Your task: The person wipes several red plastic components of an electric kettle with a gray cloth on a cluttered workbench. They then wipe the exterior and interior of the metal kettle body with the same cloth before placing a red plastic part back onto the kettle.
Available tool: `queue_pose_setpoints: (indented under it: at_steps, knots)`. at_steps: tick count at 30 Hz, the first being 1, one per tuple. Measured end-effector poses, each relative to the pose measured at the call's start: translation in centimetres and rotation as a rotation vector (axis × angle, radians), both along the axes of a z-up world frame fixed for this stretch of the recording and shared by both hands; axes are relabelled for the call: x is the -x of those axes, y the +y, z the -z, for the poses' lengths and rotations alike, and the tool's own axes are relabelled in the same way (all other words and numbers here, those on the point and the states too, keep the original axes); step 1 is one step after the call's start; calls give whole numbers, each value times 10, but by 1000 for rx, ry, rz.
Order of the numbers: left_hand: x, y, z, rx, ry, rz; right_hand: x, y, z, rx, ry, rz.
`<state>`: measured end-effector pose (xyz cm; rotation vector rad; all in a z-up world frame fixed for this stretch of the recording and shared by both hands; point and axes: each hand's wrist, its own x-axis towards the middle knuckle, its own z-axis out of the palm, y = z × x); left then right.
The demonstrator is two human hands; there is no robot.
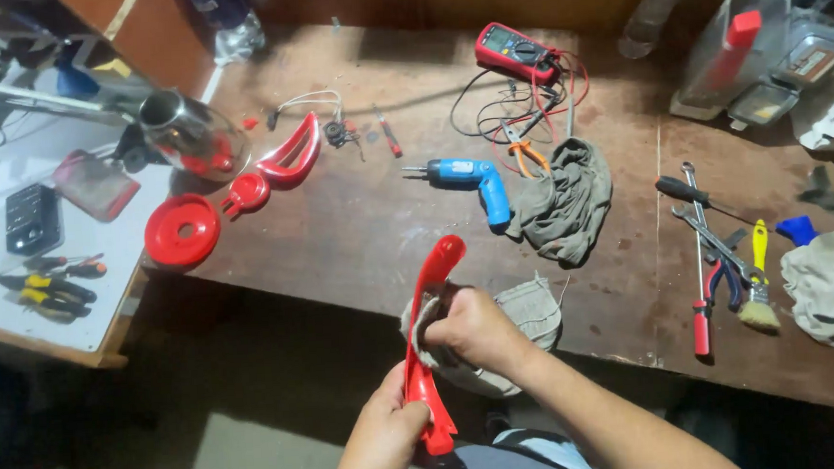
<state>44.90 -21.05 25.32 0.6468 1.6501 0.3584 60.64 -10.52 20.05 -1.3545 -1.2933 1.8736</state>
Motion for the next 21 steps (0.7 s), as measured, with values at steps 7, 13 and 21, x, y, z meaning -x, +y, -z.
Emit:
queue_pose_setpoints:
  at_steps: [7, 13, 21]
  knots:
    - [38, -75, 37, 12, -249, -181, 21, -23, 20, -568, -110, 143]
    - [65, -120, 43, 70, -620, -720, 45, -60, 26, -434, -248, 124]
    - [97, -167, 33, -23, -482, -818, 37, -66, 70, -498, -319, -285]
